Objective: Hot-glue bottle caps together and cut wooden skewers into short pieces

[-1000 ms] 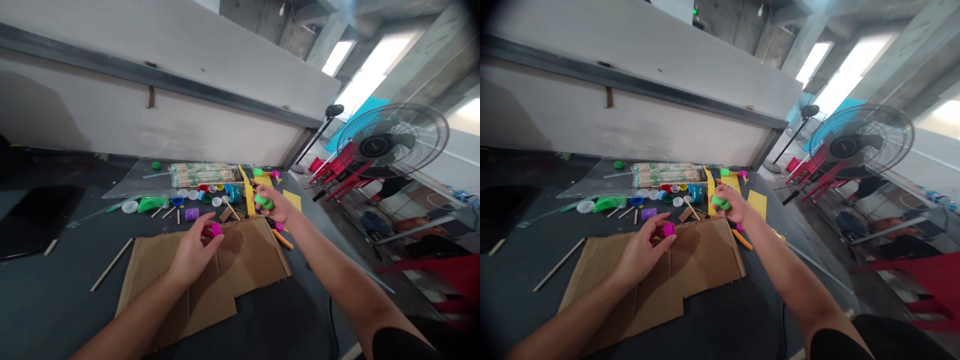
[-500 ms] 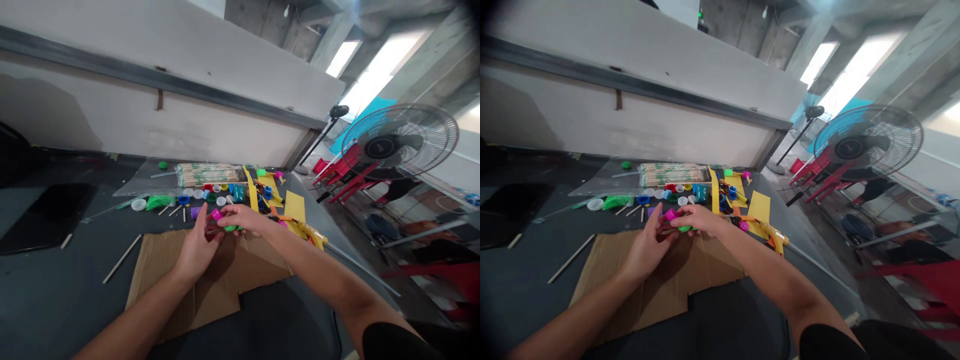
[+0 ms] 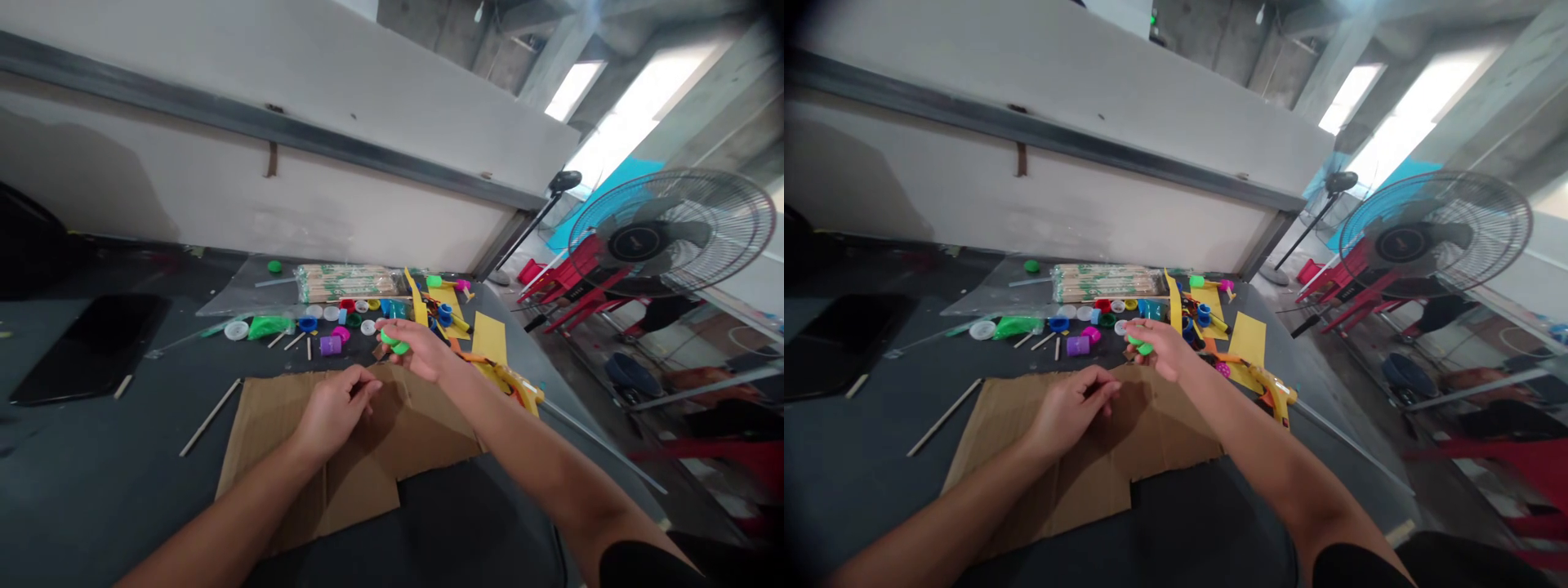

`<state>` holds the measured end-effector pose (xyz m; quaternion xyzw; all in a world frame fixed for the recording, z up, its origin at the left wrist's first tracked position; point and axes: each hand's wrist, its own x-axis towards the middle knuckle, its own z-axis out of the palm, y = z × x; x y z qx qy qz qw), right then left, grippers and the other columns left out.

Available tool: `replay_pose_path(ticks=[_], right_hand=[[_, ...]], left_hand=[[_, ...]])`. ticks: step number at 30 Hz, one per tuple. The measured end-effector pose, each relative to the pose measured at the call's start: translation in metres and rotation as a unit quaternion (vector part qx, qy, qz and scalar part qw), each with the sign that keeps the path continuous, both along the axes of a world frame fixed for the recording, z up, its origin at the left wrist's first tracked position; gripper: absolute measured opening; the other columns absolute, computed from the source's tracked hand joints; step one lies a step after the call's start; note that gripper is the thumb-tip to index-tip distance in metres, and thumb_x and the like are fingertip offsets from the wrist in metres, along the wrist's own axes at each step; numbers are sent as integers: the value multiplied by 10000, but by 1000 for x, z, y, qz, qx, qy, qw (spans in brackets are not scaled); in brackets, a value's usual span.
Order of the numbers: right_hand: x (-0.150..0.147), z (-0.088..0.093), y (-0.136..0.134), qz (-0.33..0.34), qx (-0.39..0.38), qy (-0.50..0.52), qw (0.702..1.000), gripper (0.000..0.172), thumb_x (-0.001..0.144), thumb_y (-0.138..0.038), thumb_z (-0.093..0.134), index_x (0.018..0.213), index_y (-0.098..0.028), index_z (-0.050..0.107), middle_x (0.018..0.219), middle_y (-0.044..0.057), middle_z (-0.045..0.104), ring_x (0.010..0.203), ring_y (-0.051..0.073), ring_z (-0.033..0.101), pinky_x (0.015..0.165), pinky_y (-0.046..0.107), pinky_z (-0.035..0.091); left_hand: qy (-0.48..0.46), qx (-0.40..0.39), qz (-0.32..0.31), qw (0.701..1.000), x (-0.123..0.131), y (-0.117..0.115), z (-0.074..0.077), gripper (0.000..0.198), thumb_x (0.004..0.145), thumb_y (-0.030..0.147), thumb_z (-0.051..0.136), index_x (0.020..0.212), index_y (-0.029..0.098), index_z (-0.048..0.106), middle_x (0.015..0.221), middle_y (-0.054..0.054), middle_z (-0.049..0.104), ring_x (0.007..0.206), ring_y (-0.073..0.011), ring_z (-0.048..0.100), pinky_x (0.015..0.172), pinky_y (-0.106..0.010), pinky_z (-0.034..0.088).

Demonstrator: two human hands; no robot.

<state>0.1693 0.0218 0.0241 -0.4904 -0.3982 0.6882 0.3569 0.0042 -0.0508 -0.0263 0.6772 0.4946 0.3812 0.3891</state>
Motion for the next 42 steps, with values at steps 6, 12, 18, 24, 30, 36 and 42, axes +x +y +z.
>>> replay_pose_path(ticks=[6,12,18,24,30,36,42], right_hand=[[1,-8,-3,120,129,-215,961,238,693,-194,603,927,-224,634,700,-22,590,503,88,492,401,183,308],[-28,-14,28,232,257,-401,848,496,715,-169,559,1196,-266,628,755,-12,644,508,111,513,517,230,403],[-20,-2,13,173,263,-328,891,435,779,-222,584,1214,-219,579,985,27,612,568,82,519,554,217,434],[-1,-1,-27,207,209,-197,935,341,800,-199,579,1140,-213,586,844,-7,574,596,96,516,607,241,452],[-3,-5,-37,223,199,-207,931,477,832,-242,543,1304,-229,469,1105,54,577,612,96,517,612,270,451],[9,-1,-40,195,210,-112,951,571,700,-41,473,1237,-231,442,1196,65,542,953,157,586,731,267,478],[13,-5,-43,150,290,-57,944,482,730,-24,481,1168,-221,433,1191,73,550,1111,174,571,949,341,454]], left_hand=[[100,81,-31,991,1,-3,0,409,941,397,389,603,198,504,536,29,560,504,-120,530,519,-241,354],[135,112,-47,983,1,-4,4,412,937,366,399,571,196,482,532,26,533,517,-124,512,522,-248,335],[-31,49,23,998,0,1,-2,182,914,277,425,957,211,589,764,6,626,599,-132,586,572,-253,456],[-72,88,97,989,-1,6,-6,417,826,236,581,1238,256,521,1110,-63,566,824,-156,610,651,-275,525],[1,146,59,987,-2,4,-1,284,831,181,568,1100,250,624,1057,-46,571,801,-140,587,704,-285,526],[-136,2,72,988,0,4,4,264,814,323,612,1044,198,584,938,-30,634,705,-141,625,640,-286,555],[-300,-51,67,950,0,6,7,253,798,339,643,990,191,571,908,-18,602,768,-151,625,672,-308,570]])
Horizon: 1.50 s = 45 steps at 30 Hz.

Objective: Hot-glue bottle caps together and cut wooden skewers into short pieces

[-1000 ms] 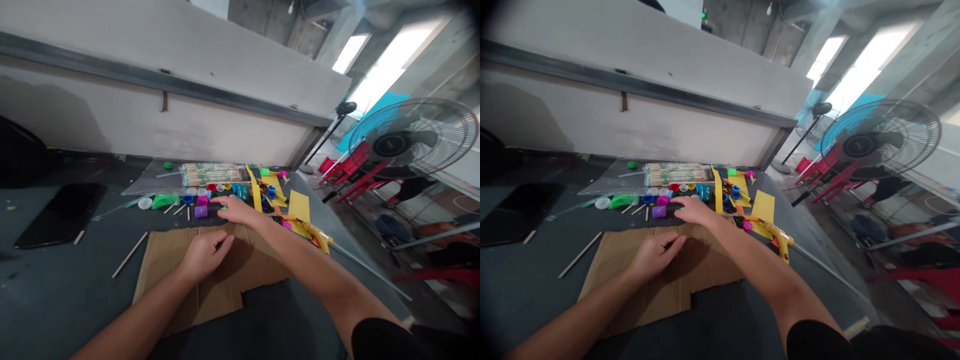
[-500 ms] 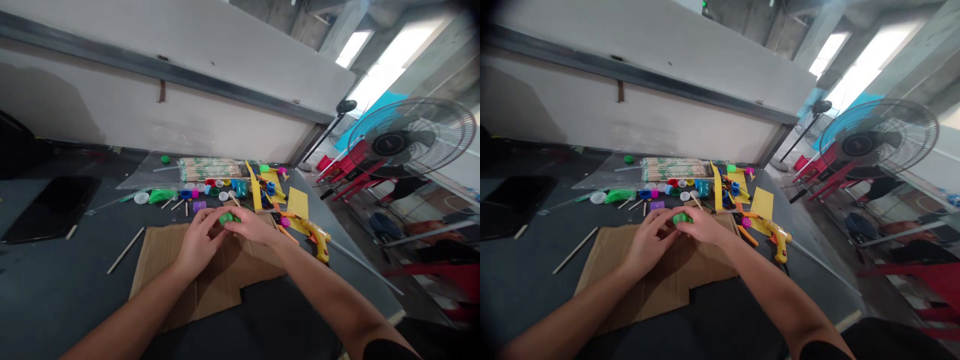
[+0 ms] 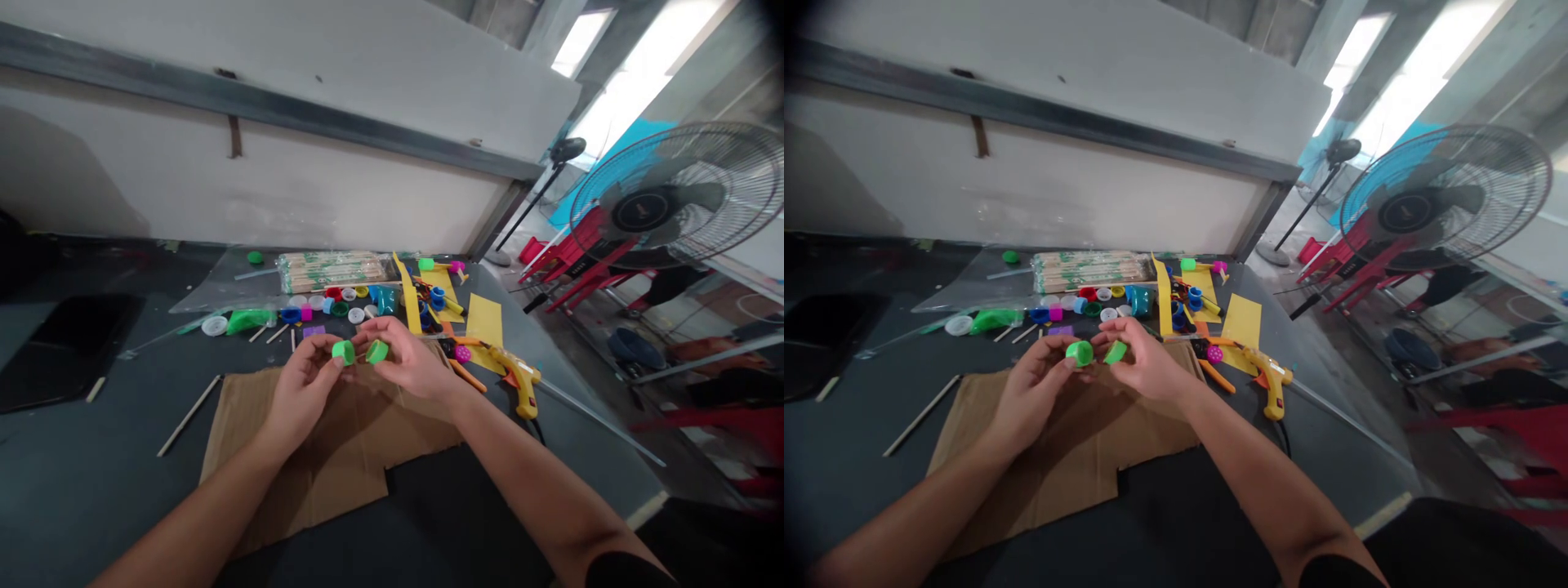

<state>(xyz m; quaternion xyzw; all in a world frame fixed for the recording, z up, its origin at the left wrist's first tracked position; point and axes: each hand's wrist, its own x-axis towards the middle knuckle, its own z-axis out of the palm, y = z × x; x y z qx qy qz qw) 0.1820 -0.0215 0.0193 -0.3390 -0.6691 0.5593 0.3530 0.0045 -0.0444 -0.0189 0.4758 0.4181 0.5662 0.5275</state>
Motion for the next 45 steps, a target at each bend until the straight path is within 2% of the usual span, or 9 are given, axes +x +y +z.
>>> replay_pose_path(ticks=[9,14,21,24,27,30,34,39,45], right_hand=[[-3,1,-15,18,20,49,998,352,845,-99,467,1154,-245,384,1264,88,568,1207,196,545,1047,437,408],[-8,0,-22,0,127,-1,992,426,871,-114,445,1258,-250,330,1367,133,480,1311,223,439,1042,449,408],[-15,-13,-23,-43,258,-28,965,403,902,-176,459,1279,-255,343,1388,123,461,1399,242,299,1114,491,308],[-19,-18,-22,-41,277,-39,959,390,901,-174,465,1267,-260,361,1380,118,481,1405,238,291,1125,499,283],[-17,-14,-21,-35,287,-64,955,468,894,-177,483,1336,-241,342,1414,126,451,1401,235,298,1132,489,276],[-12,-5,-18,-44,309,-97,945,443,894,-192,497,1328,-215,410,1379,129,494,1333,236,406,1084,460,355],[-7,2,-14,-159,355,-157,908,187,877,-207,571,1059,-220,613,1015,70,679,1004,204,605,883,373,490],[-8,1,-13,-178,416,-208,867,41,867,-210,604,875,-201,643,833,46,688,827,180,588,757,316,493],[-9,-2,-14,-161,464,-227,841,143,889,-176,538,776,-196,623,739,33,680,727,165,575,735,321,471]], left_hand=[[-89,-10,-5,996,-4,-1,-2,214,840,311,600,1024,205,625,881,-8,592,648,-110,580,587,-256,533],[-136,-47,-11,990,-4,-2,3,120,806,265,576,911,208,570,741,33,562,522,-101,544,464,-238,486],[-202,-183,-175,946,4,-11,10,275,815,439,589,903,179,609,780,-21,589,605,-147,567,401,-251,500],[-191,-181,-192,946,5,-10,7,293,771,434,681,859,156,646,705,-13,570,561,-103,511,391,-179,437],[-157,-151,-155,964,3,-7,5,260,754,387,719,858,157,660,649,13,535,529,-65,451,394,-132,359],[-99,-121,-95,983,0,-4,4,246,758,381,717,860,166,652,635,29,523,508,-58,434,397,-139,339],[-1,-85,-87,993,-1,-2,0,248,807,404,661,872,165,637,590,43,517,444,-51,407,393,-165,328],[49,-62,-81,994,-1,-3,-1,252,793,400,671,851,163,609,597,39,552,454,-59,430,421,-179,352],[45,-83,-115,989,0,-4,1,282,756,411,694,819,162,578,547,35,580,422,-67,436,400,-181,349]])
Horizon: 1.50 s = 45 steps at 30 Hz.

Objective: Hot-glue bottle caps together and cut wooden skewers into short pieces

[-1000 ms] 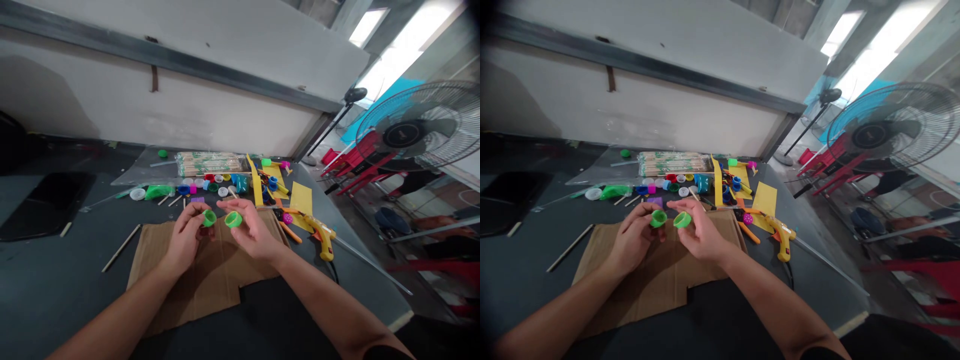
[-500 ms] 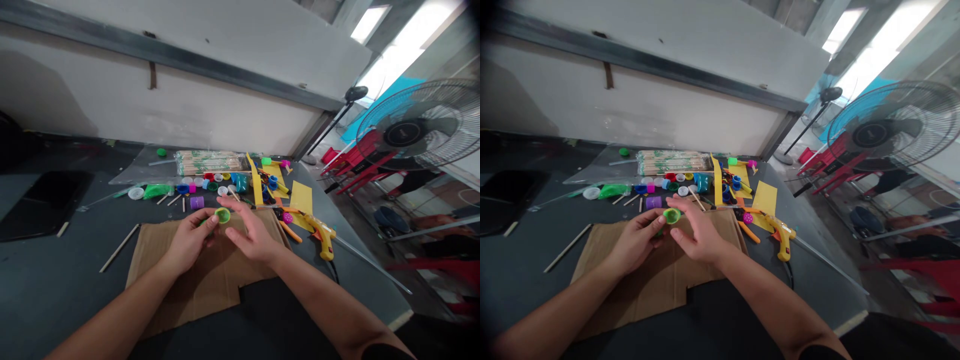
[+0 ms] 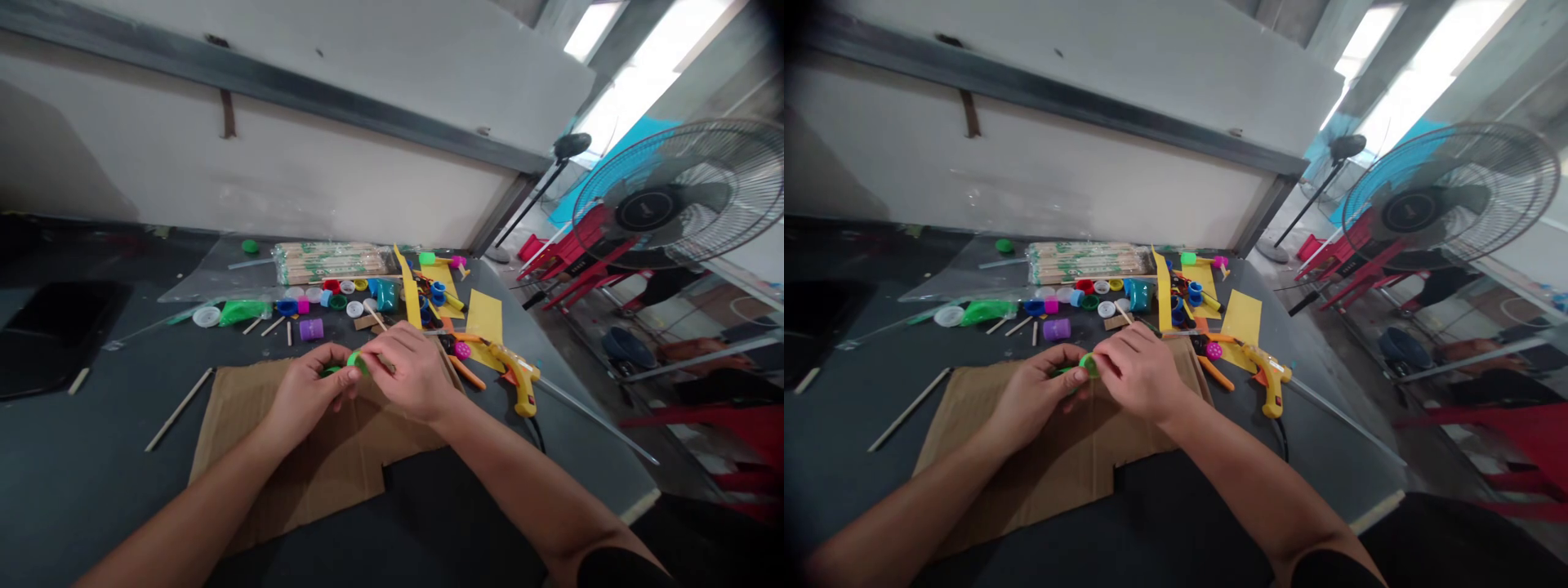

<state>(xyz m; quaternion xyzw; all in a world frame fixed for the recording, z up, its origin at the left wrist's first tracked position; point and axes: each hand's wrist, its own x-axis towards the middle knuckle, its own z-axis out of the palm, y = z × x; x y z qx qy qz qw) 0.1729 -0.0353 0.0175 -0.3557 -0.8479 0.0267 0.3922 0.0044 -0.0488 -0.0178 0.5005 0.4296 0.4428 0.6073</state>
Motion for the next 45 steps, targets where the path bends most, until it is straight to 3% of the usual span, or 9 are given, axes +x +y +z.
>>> replay_pose_path(ticks=[7,13,16,18,23,28,31,40,45], right_hand=[[-5,8,-8,-35,-166,113,979,161,810,-161,589,660,-213,618,650,5,640,671,155,563,660,302,455],[-6,8,-6,-38,-386,263,884,101,774,-204,624,676,-184,614,618,-25,564,520,97,498,489,230,410],[-4,6,-2,-30,-427,291,856,114,806,-255,602,723,-177,601,630,-30,550,439,75,442,416,219,367],[-2,6,-1,-29,-414,270,869,117,835,-267,575,766,-179,607,664,-19,585,448,78,461,429,221,378],[1,12,-2,-29,-261,125,957,152,887,-191,499,847,-187,646,812,34,683,753,150,620,688,273,472],[-4,10,-6,-48,-148,33,987,73,837,-192,578,813,-193,647,739,28,651,705,158,582,687,292,457],[-5,8,-7,-61,-125,26,990,108,824,-176,576,736,-186,638,674,24,624,674,158,564,668,296,442],[-1,10,-1,-58,-354,146,922,110,801,-178,597,707,-185,653,652,-14,645,600,124,569,559,243,409],[-1,6,0,-55,-301,129,943,136,850,-196,556,781,-196,674,753,13,690,716,154,624,644,271,455]], left_hand=[[-54,-33,-10,998,-1,1,-1,276,721,341,751,812,177,549,576,38,594,437,-63,461,395,-162,349],[-122,-67,-22,990,-1,1,5,298,677,340,786,794,168,573,580,33,570,470,-69,476,371,-142,318],[-156,-87,-19,984,0,1,9,312,665,328,799,823,168,583,623,33,570,475,-62,473,364,-136,310],[-167,-90,-8,982,0,1,10,327,673,339,795,875,169,603,692,21,588,490,-57,477,368,-137,318],[-174,-80,7,982,0,1,9,353,677,346,794,946,166,653,756,2,591,551,-71,501,386,-146,345],[-159,-73,9,985,1,1,5,332,651,337,811,887,159,660,634,27,549,487,-59,437,401,-163,341],[-139,-62,-3,988,1,1,2,298,671,341,796,870,163,664,600,35,538,471,-57,419,413,-169,328],[-67,-28,9,997,-1,1,-2,259,714,342,756,902,187,668,599,44,536,460,-63,410,437,-189,311],[46,12,80,996,0,1,3,291,657,312,789,883,189,653,619,45,566,468,-79,444,463,-205,349]])
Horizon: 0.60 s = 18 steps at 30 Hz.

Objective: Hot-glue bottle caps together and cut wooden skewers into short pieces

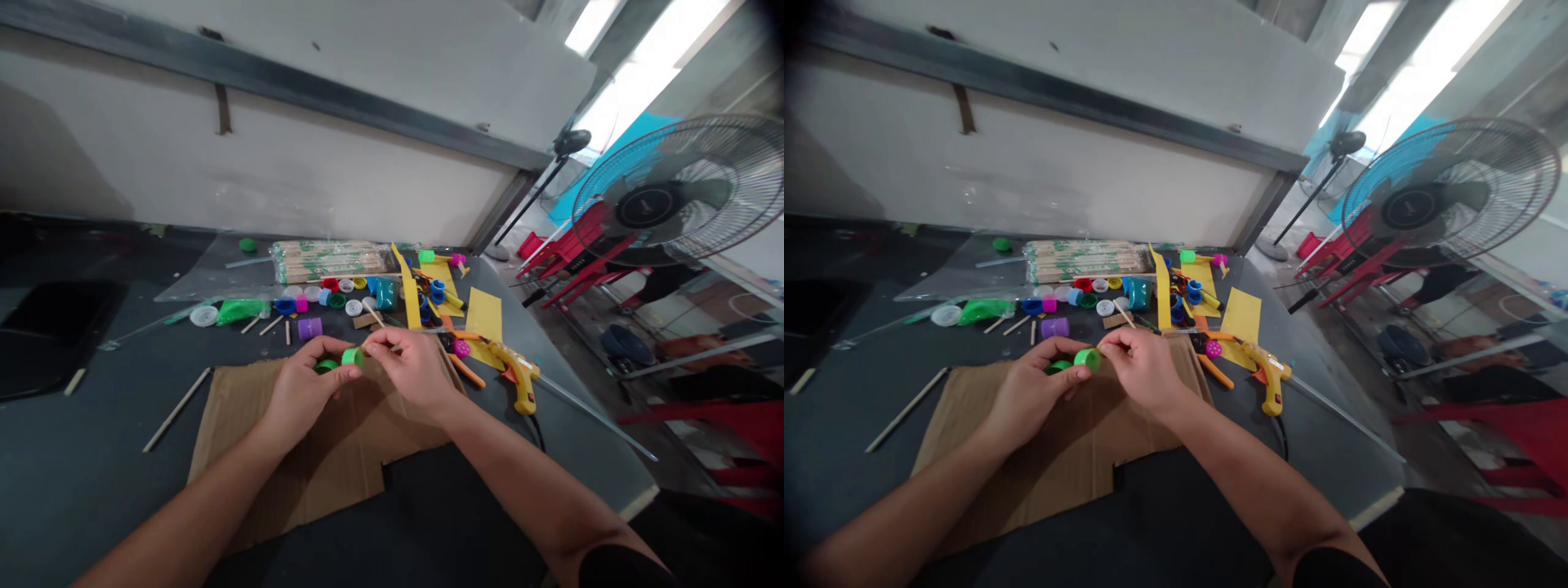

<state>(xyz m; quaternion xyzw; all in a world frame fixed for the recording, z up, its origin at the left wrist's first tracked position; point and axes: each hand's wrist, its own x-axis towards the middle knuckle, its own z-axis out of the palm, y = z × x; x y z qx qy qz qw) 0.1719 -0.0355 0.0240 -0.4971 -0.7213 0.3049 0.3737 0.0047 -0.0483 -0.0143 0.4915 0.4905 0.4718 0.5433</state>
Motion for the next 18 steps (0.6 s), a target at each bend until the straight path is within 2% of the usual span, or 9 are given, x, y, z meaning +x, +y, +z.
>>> replay_pose_path(ticks=[2,4,10,18], right_hand=[[-1,0,-2,13,65,-31,997,152,859,-185,543,835,-209,692,804,23,708,762,164,636,688,288,465],[-2,1,-4,25,86,-45,995,146,845,-181,565,851,-220,705,811,20,716,759,162,641,695,287,475],[-4,-2,-4,31,-38,-4,999,111,786,-178,608,821,-215,706,775,-7,720,651,126,628,604,241,477],[-8,-11,-6,18,-59,37,997,85,721,-145,599,775,-193,643,738,-5,669,635,121,587,587,239,462]], left_hand=[[30,10,13,999,0,0,0,282,638,275,796,864,193,650,608,48,571,469,-88,452,466,-209,347],[43,18,18,999,0,-1,-2,279,620,250,801,852,200,655,631,40,595,487,-101,469,470,-215,342],[92,70,45,992,1,-2,-4,244,601,243,810,800,221,669,695,13,631,628,-163,533,555,-237,371],[134,122,28,983,2,-2,0,192,638,221,776,794,225,665,784,-13,658,712,-190,564,679,-278,418]])
